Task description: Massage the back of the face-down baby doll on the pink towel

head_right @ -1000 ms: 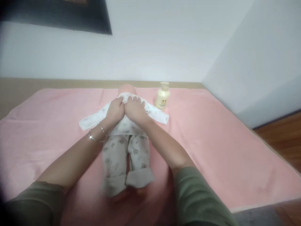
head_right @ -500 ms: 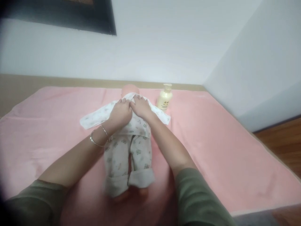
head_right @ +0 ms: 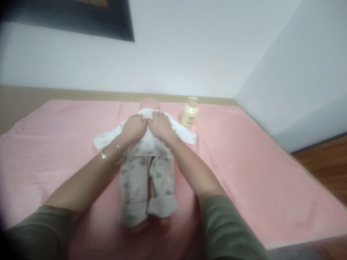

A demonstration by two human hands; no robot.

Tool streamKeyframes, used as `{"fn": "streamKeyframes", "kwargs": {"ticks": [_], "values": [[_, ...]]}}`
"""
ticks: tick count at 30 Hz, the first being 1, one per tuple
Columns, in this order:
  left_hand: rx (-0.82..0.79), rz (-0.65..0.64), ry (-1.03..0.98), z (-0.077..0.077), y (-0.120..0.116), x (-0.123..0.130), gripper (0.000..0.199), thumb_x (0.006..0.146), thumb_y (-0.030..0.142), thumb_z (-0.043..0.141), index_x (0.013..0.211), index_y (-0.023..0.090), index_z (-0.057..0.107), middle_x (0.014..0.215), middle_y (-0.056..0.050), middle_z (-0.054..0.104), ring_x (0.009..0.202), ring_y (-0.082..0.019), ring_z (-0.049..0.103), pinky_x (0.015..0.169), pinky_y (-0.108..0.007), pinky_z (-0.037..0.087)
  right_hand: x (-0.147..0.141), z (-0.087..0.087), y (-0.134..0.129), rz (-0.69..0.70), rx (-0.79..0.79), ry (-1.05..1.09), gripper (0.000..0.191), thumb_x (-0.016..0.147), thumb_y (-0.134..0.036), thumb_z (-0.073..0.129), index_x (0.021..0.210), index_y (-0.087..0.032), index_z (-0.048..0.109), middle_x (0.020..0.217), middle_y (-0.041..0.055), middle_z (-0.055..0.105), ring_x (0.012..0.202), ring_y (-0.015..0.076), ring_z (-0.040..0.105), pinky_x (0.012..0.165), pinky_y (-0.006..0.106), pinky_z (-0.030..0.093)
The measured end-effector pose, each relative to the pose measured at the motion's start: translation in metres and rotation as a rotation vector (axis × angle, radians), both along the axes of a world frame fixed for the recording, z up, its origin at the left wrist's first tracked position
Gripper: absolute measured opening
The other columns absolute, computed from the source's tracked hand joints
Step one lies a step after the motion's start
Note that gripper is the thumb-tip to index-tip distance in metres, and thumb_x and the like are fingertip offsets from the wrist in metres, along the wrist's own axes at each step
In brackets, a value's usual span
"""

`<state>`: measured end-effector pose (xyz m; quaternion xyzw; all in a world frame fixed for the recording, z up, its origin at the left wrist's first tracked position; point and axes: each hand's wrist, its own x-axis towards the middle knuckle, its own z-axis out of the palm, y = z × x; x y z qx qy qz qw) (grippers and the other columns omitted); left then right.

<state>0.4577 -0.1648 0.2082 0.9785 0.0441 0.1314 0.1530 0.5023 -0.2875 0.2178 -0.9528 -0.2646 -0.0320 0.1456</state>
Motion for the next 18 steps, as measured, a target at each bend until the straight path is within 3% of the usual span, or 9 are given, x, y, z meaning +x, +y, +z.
{"fn": "streamKeyframes", "kwargs": {"ticks": [3, 5, 8, 13, 18], "values": [[0.105, -0.041, 0.015, 0.000, -0.015, -0.006, 0.035, 0.090, 0.012, 0.042, 0.107, 0.005, 0.072, 0.112, -0.027, 0.071, 0.118, -0.039, 0.063, 0.106, -0.050, 0.046, 0.015, -0.004, -0.003, -0.024, 0.038, 0.042, 0.058, 0.107, -0.040, 0.032, 0.144, 0.000, 0.051, 0.157, 0.0260, 0.049, 0.145, 0.0362, 0.045, 0.122, 0.048, 0.034], [0.092, -0.081, 0.008, 0.000, -0.016, -0.006, 0.032, 0.087, 0.009, 0.045, 0.102, 0.007, 0.073, 0.108, -0.025, 0.072, 0.118, -0.038, 0.063, 0.108, -0.049, 0.046, 0.017, -0.004, -0.003, -0.020, 0.032, 0.037, 0.058, 0.107, -0.039, 0.032, 0.144, 0.001, 0.052, 0.155, 0.0257, 0.051, 0.144, 0.0363, 0.047, 0.122, 0.048, 0.033], [-0.026, -0.071, -0.051, -0.002, -0.005, 0.002, 0.032, 0.090, 0.014, 0.043, 0.098, 0.011, 0.074, 0.110, -0.023, 0.072, 0.119, -0.036, 0.064, 0.110, -0.048, 0.046, 0.008, -0.001, -0.001, -0.023, -0.008, 0.005, 0.057, 0.108, -0.036, 0.029, 0.143, 0.002, 0.053, 0.150, 0.0253, 0.057, 0.140, 0.0368, 0.050, 0.120, 0.049, 0.034], [-0.367, 0.027, -0.063, -0.014, 0.017, 0.019, 0.043, 0.095, 0.026, 0.035, 0.117, 0.015, 0.071, 0.127, -0.015, 0.073, 0.120, -0.029, 0.066, 0.108, -0.042, 0.049, -0.020, 0.002, 0.008, 0.012, -0.111, -0.084, 0.052, 0.106, -0.029, 0.032, 0.140, 0.003, 0.056, 0.144, 0.0280, 0.060, 0.137, 0.0360, 0.054, 0.118, 0.046, 0.038], [-0.383, 0.089, -0.135, -0.024, 0.017, 0.021, 0.045, 0.094, 0.029, 0.036, 0.118, 0.017, 0.073, 0.131, -0.013, 0.074, 0.127, -0.030, 0.064, 0.113, -0.041, 0.047, -0.024, -0.002, 0.010, 0.086, -0.098, -0.118, 0.043, 0.102, -0.018, 0.034, 0.132, -0.004, 0.063, 0.139, 0.0249, 0.064, 0.134, 0.0330, 0.057, 0.116, 0.043, 0.041]]}}
